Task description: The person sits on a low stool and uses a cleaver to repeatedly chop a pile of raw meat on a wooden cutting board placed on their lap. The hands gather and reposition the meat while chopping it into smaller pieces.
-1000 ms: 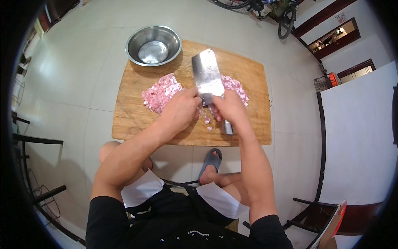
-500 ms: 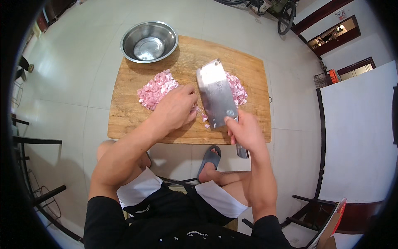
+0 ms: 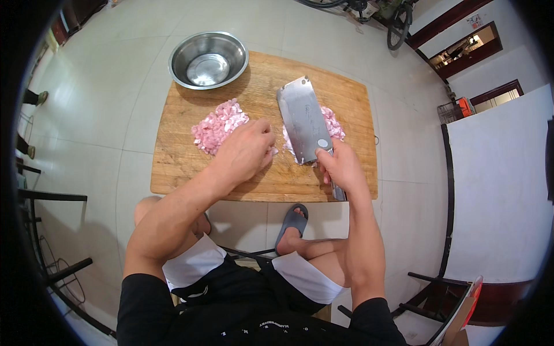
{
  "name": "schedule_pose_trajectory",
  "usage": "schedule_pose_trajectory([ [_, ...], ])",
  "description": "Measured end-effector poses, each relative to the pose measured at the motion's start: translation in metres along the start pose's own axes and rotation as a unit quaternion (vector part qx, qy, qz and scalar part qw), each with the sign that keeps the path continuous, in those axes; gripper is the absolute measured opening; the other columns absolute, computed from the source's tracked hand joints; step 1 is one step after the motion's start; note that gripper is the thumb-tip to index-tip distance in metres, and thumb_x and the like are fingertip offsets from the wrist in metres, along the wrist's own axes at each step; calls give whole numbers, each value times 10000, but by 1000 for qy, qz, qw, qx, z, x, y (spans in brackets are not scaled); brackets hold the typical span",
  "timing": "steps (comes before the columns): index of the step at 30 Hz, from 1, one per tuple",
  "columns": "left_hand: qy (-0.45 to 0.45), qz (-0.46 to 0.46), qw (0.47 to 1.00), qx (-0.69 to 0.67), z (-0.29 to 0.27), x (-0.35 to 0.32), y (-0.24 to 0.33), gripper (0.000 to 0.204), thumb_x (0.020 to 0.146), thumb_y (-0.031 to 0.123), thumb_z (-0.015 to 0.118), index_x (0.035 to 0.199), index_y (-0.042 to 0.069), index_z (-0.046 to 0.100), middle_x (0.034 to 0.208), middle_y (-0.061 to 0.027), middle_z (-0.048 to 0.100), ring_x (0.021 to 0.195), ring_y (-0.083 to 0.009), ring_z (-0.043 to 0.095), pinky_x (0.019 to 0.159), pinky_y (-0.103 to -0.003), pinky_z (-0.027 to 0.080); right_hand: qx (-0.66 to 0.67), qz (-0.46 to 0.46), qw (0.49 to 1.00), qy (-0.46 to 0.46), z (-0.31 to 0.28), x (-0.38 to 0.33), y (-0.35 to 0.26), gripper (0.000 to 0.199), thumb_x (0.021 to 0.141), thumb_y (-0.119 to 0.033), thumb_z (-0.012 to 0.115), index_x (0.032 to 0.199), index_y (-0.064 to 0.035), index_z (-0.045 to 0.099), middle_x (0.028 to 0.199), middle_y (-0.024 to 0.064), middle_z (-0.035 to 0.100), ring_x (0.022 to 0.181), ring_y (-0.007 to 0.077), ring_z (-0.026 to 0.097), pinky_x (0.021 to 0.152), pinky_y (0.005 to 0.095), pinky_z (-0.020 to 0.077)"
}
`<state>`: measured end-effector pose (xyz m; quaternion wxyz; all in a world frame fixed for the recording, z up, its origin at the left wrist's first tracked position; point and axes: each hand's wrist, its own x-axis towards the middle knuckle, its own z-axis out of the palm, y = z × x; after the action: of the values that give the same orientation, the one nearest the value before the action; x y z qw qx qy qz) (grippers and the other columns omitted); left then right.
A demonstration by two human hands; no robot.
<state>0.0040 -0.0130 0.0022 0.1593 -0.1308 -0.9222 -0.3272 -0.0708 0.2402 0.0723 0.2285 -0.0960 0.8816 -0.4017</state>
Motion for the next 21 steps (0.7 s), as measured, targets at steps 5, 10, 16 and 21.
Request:
schedule_pose_trajectory([
  [5, 10, 10, 1000, 9, 2, -3, -2, 137, 876, 122, 820, 928, 17, 750, 1048, -140, 681, 1018, -366, 684, 908, -477, 573, -148, -46, 984, 83, 16, -28, -22, 295, 1042, -242, 682, 1063, 51, 703, 806, 300, 724, 753, 478, 741, 704, 558, 570],
  [10, 17, 10, 999, 30, 6, -1, 3, 108, 847, 99, 808, 890, 30, 737, 1036, -138, 675, 1016, -358, 684, 907, -479, 567, -205, -64, 974, 74, 30, -67, -32, 290, 1059, -217, 666, 1010, 69, 678, 700, 249, 701, 612, 378, 743, 616, 501, 563],
  [16, 28, 17, 998, 47, 8, 0, 3, 93, 833, 95, 789, 875, 40, 727, 1025, -136, 670, 1004, -355, 685, 895, -489, 563, -215, -73, 973, 52, 37, -75, -39, 286, 1042, -196, 666, 1034, 89, 681, 875, 346, 717, 849, 565, 703, 744, 601, 554],
  [21, 30, 18, 999, 42, 8, -1, 5, 95, 837, 94, 784, 870, 45, 710, 1018, -130, 663, 1006, -354, 681, 897, -490, 560, -224, -77, 971, 36, 40, -71, -30, 300, 1058, -199, 642, 1030, 99, 670, 789, 323, 711, 742, 501, 735, 727, 578, 581],
])
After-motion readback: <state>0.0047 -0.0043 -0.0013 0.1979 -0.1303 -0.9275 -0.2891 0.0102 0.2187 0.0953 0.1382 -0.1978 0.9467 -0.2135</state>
